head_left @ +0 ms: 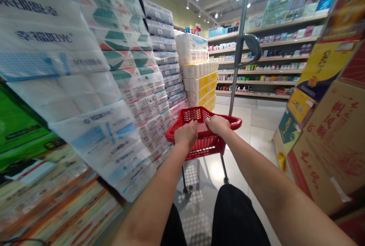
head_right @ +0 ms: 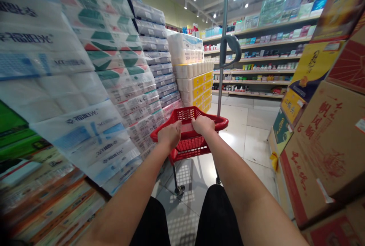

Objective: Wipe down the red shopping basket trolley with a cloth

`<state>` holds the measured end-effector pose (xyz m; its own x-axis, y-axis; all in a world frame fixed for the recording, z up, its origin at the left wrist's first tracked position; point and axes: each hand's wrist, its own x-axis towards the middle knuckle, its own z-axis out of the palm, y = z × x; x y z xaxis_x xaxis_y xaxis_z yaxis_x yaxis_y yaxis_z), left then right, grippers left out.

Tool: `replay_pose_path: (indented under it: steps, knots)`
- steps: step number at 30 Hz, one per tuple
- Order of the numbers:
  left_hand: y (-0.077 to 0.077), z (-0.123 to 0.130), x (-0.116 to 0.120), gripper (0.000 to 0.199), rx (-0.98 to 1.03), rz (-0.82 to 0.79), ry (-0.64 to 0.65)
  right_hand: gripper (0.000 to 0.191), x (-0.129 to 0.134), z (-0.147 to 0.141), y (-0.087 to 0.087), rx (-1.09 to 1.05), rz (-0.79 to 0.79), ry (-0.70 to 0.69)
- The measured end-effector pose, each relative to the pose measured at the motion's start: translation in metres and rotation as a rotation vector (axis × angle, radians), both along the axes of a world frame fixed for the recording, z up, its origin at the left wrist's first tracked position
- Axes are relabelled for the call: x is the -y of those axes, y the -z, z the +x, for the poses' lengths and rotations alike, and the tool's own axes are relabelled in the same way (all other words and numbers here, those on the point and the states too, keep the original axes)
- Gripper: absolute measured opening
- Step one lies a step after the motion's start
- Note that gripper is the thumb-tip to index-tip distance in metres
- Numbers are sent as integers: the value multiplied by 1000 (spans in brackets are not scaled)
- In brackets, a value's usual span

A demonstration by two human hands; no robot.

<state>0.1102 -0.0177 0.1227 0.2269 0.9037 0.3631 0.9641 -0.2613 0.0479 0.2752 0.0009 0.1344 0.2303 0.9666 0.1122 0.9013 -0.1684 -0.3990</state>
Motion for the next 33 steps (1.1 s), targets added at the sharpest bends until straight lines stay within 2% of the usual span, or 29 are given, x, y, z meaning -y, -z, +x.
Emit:
replay_pose_path:
  steps: [2,4,8,10,12,14,16,18,24,26,30,33]
  knots:
    - [-10,1,-9,63,-38,-126,-7,55,1,-1,0,-2,8,-4]
    - [-10,2,-10,64,-38,-128,-16,55,2,-2,0,3,16,-5]
    - [13,4,9,57,13,166,70,54,3,-2,-1,11,2,10]
    - [19,6,15,54,10,240,119,53,2,-2,-1,13,-6,14]
    - [15,6,13,55,13,186,89,53,2,-1,-1,11,-9,9]
    - [2,5,4,58,-15,50,35,54,2,-1,-1,8,-12,11]
    - [-11,4,-6,55,-87,-81,42,54,2,-3,0,3,-14,17]
    - [-17,2,-9,52,-124,-131,57,54,2,-4,1,-4,-3,17]
    - [4,5,12,54,-28,173,54,52,5,-5,2,3,14,11]
    - [3,5,12,54,-26,122,44,51,7,-5,0,12,16,6]
    - [-15,0,-1,54,-44,-140,47,50,13,-6,-2,9,8,-12]
    - [-20,-6,-9,55,-25,-183,47,50,16,-7,-2,8,1,-34]
